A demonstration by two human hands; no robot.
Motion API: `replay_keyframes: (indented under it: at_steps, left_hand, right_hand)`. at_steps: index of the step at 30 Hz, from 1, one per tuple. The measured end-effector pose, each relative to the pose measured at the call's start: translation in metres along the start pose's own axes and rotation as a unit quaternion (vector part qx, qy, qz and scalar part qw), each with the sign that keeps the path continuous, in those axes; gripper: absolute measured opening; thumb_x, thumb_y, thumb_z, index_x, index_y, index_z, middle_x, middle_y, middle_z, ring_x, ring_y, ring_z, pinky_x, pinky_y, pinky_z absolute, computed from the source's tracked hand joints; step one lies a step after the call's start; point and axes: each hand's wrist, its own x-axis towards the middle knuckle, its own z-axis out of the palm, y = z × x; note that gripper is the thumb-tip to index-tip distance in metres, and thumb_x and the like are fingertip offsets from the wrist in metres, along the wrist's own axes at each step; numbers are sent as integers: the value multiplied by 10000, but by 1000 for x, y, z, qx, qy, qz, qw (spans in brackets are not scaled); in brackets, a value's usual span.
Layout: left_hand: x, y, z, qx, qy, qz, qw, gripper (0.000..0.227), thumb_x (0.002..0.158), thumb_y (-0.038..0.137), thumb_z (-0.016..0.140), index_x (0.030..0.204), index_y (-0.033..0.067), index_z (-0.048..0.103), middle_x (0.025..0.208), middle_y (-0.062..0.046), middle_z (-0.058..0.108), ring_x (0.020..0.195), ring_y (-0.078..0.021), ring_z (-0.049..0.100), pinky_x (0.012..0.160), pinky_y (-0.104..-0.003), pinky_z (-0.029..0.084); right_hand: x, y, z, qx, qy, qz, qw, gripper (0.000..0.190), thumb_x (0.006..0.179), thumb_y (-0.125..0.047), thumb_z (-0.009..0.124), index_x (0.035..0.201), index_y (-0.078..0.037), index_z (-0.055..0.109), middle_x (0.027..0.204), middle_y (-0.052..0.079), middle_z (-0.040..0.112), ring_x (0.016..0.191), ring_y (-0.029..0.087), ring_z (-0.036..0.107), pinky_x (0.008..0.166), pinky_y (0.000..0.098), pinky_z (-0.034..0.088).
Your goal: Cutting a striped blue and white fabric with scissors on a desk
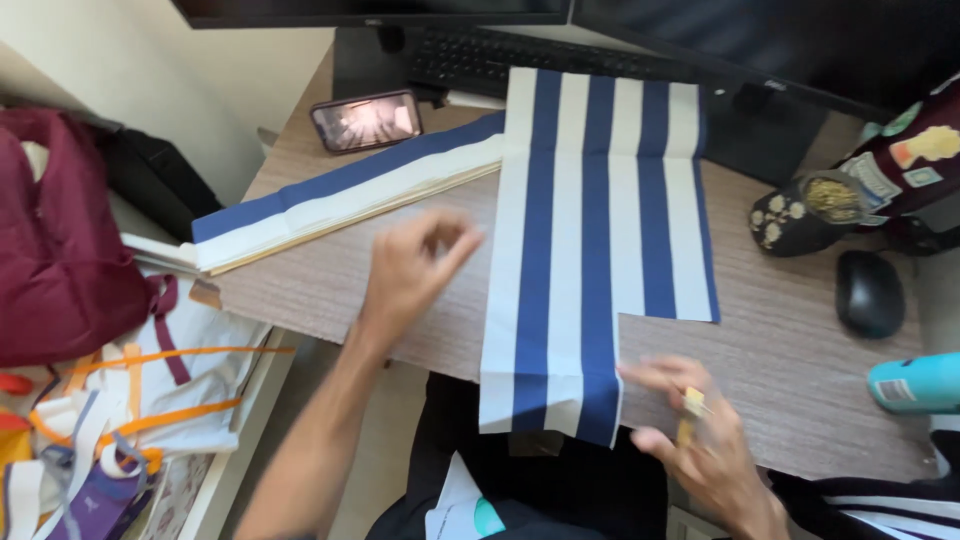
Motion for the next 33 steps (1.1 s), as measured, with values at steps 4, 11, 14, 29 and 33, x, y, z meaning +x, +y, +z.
replay_keyframes:
  at_steps: [4,11,14,29,33]
  left_hand:
    - [-137,21,-6,24,84,-133,987,385,1080,420,815,809,162,723,700,55,690,646,-88,597,671,-328,496]
    - [-292,-36,122,-582,105,-386,708,567,1084,350,722,1479,-54,682,1446,-277,775,1228,-450,809,934,-553,718]
    - [-282,-1,139,-584,-38,-279,761,879,925,630,921,1516,28,673,1501,-244,761,1459,-384,739,1082,-477,704]
    - [-234,67,139,-348,50,-383,854,403,962,308,967,703,88,750,616,-29,745,553,-106,695,565,-267,572]
    - [-230,70,133,-399,32,-399,825,385,989,225,948,730,12,757,608,-105,749,383,-100,500,371,-257,358]
  right_hand:
    - [-44,-12,0,276,-99,-14,956,543,1126,-683,660,1130,-184,447,1166,99,968,1210,280,842,1087,470,591]
    - [-136,-2,61,452,-336,151,812,770,1049,-809,725,1233,-79,566,1091,116,942,993,214,871,911,359,623]
    - [-179,-1,111,393,-348,152,837,740,1026,-911,534,1118,-180,470,1068,56,987,954,168,869,874,298,563]
    - [-148,-64,146,282,-283,196,895,799,1024,-898,235,1126,-151,498,846,-39,766,748,156,656,838,350,511]
    - [-144,-59,143,313,-249,206,893,756,1049,-879,319,1105,-139,463,714,-8,667,642,161,575,706,338,487]
